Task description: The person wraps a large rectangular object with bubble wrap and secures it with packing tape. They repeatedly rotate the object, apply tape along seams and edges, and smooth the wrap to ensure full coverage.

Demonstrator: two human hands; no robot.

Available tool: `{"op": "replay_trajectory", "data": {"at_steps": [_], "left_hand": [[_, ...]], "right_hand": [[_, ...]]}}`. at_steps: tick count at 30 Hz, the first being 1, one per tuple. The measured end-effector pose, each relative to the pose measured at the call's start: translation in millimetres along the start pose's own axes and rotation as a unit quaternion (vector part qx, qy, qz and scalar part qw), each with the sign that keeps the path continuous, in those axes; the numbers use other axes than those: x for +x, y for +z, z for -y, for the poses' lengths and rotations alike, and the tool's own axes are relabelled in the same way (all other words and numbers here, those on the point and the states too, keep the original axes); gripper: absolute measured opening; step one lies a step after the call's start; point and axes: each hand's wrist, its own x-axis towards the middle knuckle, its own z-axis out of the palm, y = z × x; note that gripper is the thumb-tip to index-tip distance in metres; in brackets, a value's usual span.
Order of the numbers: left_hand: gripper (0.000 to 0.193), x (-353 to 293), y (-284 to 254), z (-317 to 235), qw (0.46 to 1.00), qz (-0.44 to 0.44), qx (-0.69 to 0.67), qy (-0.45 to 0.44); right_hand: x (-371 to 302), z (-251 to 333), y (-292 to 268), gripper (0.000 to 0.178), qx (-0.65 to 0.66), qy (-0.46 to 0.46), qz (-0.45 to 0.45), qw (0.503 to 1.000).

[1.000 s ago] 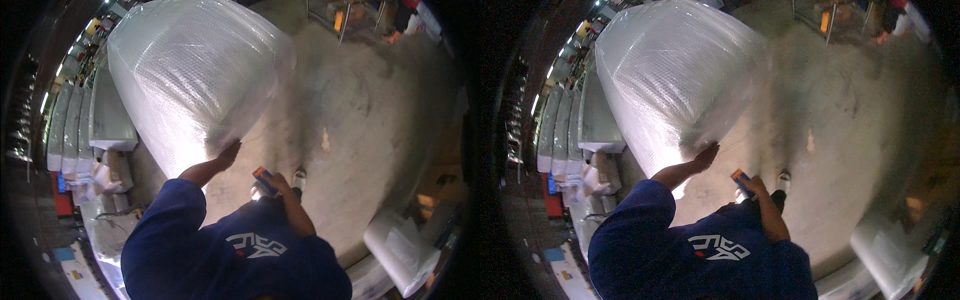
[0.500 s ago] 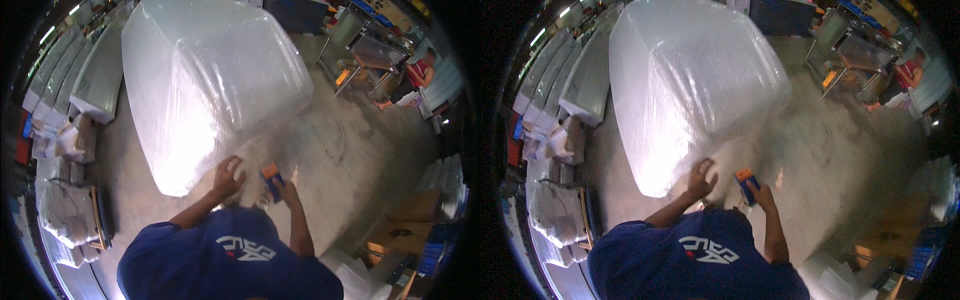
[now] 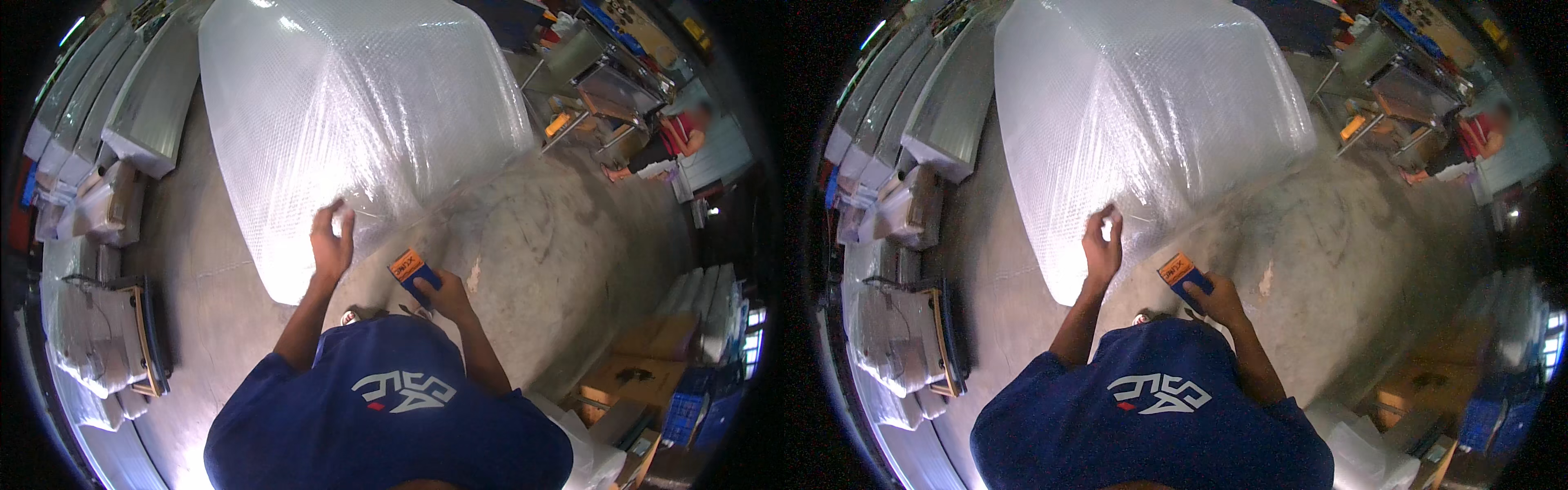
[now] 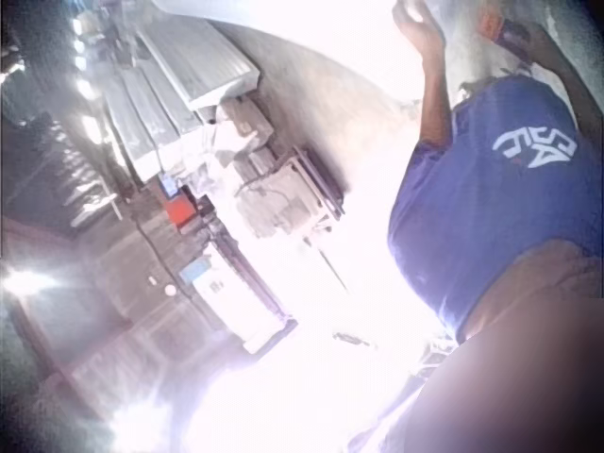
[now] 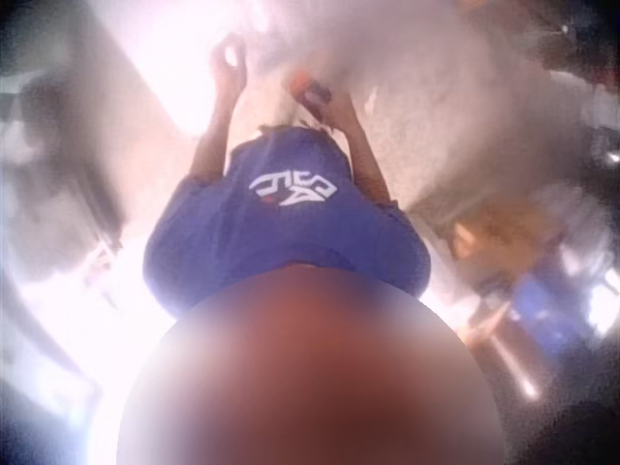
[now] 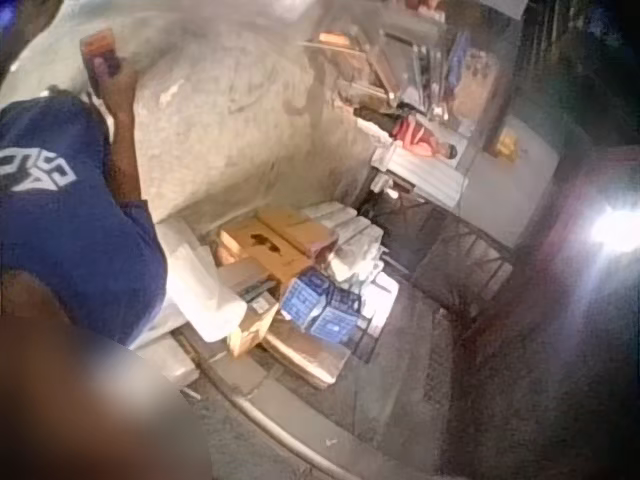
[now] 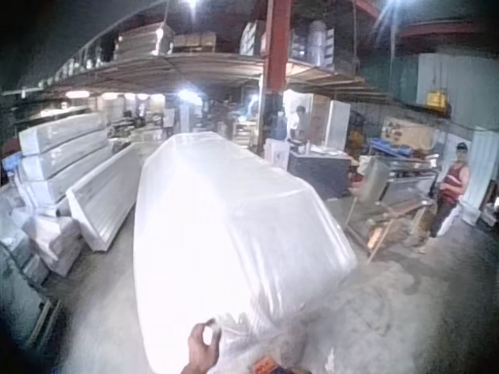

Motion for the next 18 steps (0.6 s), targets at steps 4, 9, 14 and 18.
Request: {"op": "replay_trajectory", "data": {"at_steps": [4,9,14,18], "left_hand": [[0.052,-39.7,-8.6,-21.9,0.903,0.281,-0.290,-0.148],[0.039,-38.8,-19.0,-29.2,0.871,0.341,-0.308,-0.172],[0.034,-26.7,-26.4,-17.4,0.851,0.340,-0.345,-0.203],[0.032,-23.8,-34.8,-8.0,0.878,0.335,-0.282,-0.191]], "right_hand": [[-14.0,24.8,-8.7,0.061,-0.028,-0.051,0.025,0.998],[-19.8,44.2,-13.4,0.069,-0.086,-0.084,-0.003,0.993],[-22.4,55.5,3.5,0.071,-0.046,-0.052,0.026,0.997],[-31.6,65.0,19.2,0.067,-0.060,-0.035,0.024,0.997]]}}
